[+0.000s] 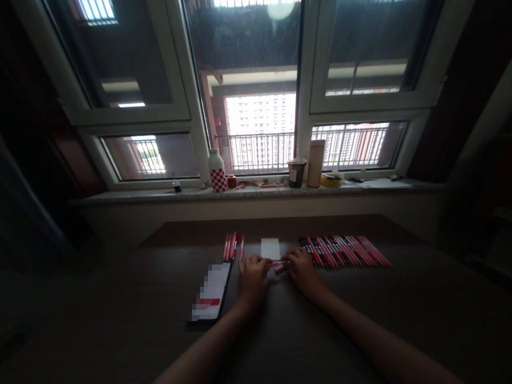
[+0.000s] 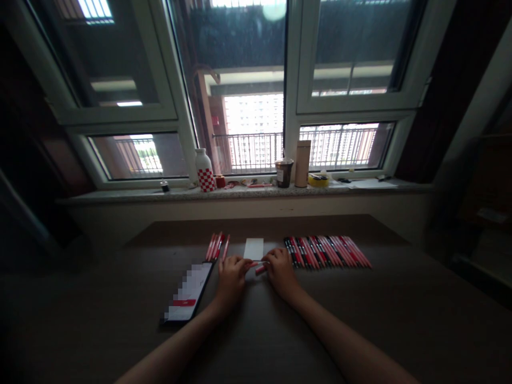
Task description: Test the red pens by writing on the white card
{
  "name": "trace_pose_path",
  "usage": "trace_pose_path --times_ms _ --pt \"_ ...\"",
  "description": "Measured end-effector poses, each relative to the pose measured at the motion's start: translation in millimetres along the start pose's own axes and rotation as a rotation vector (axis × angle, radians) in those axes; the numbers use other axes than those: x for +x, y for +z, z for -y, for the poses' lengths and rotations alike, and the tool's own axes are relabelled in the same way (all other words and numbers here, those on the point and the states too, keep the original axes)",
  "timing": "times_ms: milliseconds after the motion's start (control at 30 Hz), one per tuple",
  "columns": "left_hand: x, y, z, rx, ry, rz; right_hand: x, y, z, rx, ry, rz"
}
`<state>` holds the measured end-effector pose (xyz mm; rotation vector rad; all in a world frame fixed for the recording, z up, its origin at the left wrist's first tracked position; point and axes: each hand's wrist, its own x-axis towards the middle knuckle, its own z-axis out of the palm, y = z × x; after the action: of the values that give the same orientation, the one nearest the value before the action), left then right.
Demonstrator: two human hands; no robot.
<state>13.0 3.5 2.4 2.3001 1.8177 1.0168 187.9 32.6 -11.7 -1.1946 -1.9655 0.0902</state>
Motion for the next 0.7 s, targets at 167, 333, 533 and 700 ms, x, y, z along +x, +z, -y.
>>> trace_pose_path --times_ms 167,333,533,700 --pt "0.6 -1.9 -1.3 -0.007 -0.001 0.036 -0.5 1.5 -3.2 0.031 -0.021 -0.008" --pt "0.0 -3.7 -3.6 -0.017 0.001 0.049 -0.4 2.2 -5.0 0.046 -0.034 0.001" --pt "-1.2 -5.1 -6.1 0.001 0.006 0.062 0.4 0.3 -3.3 0.077 -0.027 -0.001" --pt "-1.3 -5.5 -5.8 -0.018 0.024 0.049 0.2 1.9 -5.1 0.094 -0.055 -0.002"
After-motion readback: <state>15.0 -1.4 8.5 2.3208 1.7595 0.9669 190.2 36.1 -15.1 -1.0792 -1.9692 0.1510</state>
